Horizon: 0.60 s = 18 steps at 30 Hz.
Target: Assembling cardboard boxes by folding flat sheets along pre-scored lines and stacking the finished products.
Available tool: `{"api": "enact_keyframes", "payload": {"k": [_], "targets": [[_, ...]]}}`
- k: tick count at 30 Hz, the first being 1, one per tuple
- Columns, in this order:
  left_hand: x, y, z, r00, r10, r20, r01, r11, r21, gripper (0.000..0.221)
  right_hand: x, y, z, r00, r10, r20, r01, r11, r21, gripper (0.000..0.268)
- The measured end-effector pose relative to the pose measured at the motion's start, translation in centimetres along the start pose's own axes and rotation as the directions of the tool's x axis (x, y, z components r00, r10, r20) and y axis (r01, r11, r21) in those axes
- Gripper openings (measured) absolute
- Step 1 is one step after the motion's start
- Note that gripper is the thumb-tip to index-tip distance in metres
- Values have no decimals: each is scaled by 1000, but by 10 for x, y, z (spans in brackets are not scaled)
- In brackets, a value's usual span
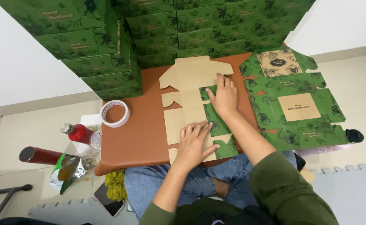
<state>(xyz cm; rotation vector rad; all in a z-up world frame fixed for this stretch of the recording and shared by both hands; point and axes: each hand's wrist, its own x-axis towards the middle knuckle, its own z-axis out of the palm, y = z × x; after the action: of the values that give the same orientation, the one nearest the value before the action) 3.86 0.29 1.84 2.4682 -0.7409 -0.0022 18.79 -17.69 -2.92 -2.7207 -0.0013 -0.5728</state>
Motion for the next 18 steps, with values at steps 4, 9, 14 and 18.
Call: {"api": "enact_keyframes", "payload": {"k": [4,9,14,18], "targets": [[0,1,-1,1000,-5,24,5,1000,-8,71,-2,-26,-19,994,-113,10,113,993,30,55],[1,-2,4,1000,10,-21,-10,1000,4,72,20,-21,-8,920,-233,315,215,972,92,61],[-3,1,6,998,15,-60,-15,1000,-4,69,58,1,35,886,-111,451,117,993,16,71],[0,1,1,1000,2,-5,-2,1000,10,71,67,-8,33,862,-54,503,94,994,-54,76]]}}
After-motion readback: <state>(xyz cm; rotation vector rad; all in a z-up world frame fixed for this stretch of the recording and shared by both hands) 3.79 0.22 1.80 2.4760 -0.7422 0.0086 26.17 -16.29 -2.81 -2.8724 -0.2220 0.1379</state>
